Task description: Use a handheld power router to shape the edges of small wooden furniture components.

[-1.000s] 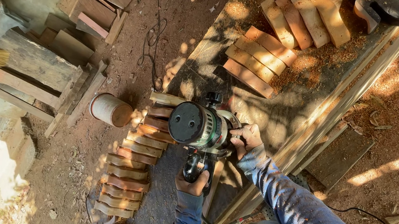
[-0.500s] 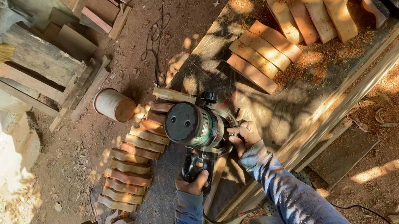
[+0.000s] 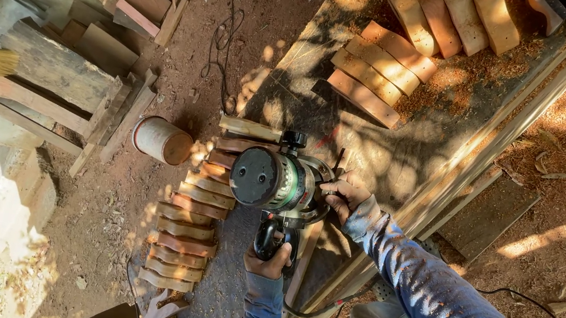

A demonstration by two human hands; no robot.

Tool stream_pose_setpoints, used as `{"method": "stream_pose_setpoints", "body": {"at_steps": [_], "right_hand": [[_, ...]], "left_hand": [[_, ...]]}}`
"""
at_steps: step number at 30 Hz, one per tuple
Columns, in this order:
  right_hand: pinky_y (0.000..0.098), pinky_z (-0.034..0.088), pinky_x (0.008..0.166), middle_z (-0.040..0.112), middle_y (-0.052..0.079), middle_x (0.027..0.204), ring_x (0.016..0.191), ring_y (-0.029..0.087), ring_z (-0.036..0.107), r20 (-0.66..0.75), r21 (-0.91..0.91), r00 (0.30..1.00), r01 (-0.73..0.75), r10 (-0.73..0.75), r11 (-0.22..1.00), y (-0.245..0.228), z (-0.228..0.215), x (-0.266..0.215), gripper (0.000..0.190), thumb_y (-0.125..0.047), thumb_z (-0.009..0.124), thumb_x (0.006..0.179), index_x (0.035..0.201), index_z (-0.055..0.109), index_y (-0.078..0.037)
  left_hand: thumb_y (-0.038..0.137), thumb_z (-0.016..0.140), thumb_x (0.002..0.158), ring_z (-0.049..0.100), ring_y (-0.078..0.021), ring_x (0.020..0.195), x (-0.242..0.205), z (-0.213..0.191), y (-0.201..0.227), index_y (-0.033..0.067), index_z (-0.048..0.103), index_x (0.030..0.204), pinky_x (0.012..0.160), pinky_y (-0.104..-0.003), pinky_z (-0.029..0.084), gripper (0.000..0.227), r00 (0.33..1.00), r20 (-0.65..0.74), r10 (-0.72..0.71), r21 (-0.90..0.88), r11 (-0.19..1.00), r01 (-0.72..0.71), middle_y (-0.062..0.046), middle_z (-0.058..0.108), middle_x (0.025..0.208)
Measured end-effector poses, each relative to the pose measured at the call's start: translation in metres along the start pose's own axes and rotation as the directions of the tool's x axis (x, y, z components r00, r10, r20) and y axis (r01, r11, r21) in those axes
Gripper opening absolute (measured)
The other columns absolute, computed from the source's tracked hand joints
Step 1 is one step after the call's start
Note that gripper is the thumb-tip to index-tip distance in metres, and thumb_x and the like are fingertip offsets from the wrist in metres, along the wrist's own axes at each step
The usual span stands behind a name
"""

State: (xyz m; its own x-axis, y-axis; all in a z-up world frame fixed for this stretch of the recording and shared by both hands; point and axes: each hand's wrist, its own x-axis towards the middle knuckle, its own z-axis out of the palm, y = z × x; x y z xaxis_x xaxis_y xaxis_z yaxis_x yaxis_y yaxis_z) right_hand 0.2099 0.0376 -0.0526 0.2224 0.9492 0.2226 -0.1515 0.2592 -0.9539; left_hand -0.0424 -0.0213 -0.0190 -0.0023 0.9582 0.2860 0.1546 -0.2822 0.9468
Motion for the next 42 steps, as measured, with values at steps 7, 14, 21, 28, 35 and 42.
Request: {"method": "stream_pose_setpoints", "body": {"at_steps": [7,14,21,28,35,42], "right_hand": [[0.0369,0.054,0.079,0.063,0.01,0.092,0.076,0.027,0.064,-0.036,-0.016,0.999,-0.033,0.032,0.999,-0.031,0.001,0.005,0.024,-0.022,0.08,0.086,0.108,0.082,-0.013],[0.0368,0.057,0.071,0.06,0.004,0.094,0.067,0.029,0.063,0.06,-0.254,0.997,0.062,-0.048,0.965,-0.027,-0.001,0.004,0.032,-0.04,0.079,0.086,0.114,0.082,-0.026],[0.036,0.054,0.062,0.055,0.006,0.088,0.065,0.034,0.062,0.145,-0.21,0.964,0.249,-0.222,0.945,-0.036,-0.002,0.01,0.044,-0.043,0.077,0.087,0.122,0.076,-0.018],[0.0324,0.055,0.065,0.051,0.003,0.09,0.065,0.028,0.063,0.229,-0.309,0.967,0.184,-0.114,0.933,0.022,0.006,0.011,0.053,-0.057,0.079,0.081,0.126,0.076,-0.031],[0.0376,0.046,0.068,0.052,0.004,0.096,0.079,0.024,0.054,0.518,-0.435,0.829,0.466,-0.208,0.77,-0.024,-0.005,0.023,0.06,-0.055,0.074,0.082,0.131,0.065,-0.022],[0.0457,0.045,0.092,0.049,0.009,0.111,0.106,0.031,0.052,0.463,-0.504,0.786,0.613,-0.409,0.608,-0.028,-0.009,0.013,0.074,-0.067,0.08,0.066,0.123,0.073,-0.02]], "left_hand": [[0.002,0.083,0.082,0.067,-0.0213,0.038,-0.003,-0.009,-0.003,0.0008,0.078,0.095,0.041,-0.029,0.054,0.014,1.0,-0.026,0.014,0.027,1.0,-0.013,-0.015,0.067,0.046],[0.002,0.084,0.081,0.066,-0.0205,0.038,-0.01,-0.014,-0.008,0.0007,0.077,0.096,0.041,-0.031,0.056,0.016,0.998,-0.05,0.043,0.038,0.998,-0.041,-0.014,0.066,0.047],[0.003,0.083,0.081,0.067,-0.022,0.038,-0.017,0.0,0.011,0.0029,0.077,0.097,0.039,-0.032,0.056,0.017,0.983,-0.179,0.049,0.068,0.997,-0.037,-0.014,0.068,0.05],[0.0,0.081,0.082,0.068,-0.0216,0.042,-0.028,0.0,0.011,0.0044,0.077,0.099,0.04,-0.032,0.056,0.018,0.976,-0.216,0.022,0.044,0.999,-0.013,-0.013,0.069,0.053],[-0.005,0.08,0.076,0.059,-0.0163,0.043,-0.043,-0.006,0.016,0.0057,0.076,0.1,0.041,-0.03,0.051,0.026,0.92,-0.254,-0.298,-0.144,0.952,0.269,-0.01,0.07,0.064],[-0.009,0.076,0.078,0.059,-0.0157,0.045,-0.055,-0.004,0.031,0.0043,0.074,0.1,0.044,-0.029,0.052,0.026,0.932,-0.252,-0.259,-0.129,0.964,0.233,-0.009,0.068,0.061]]}}
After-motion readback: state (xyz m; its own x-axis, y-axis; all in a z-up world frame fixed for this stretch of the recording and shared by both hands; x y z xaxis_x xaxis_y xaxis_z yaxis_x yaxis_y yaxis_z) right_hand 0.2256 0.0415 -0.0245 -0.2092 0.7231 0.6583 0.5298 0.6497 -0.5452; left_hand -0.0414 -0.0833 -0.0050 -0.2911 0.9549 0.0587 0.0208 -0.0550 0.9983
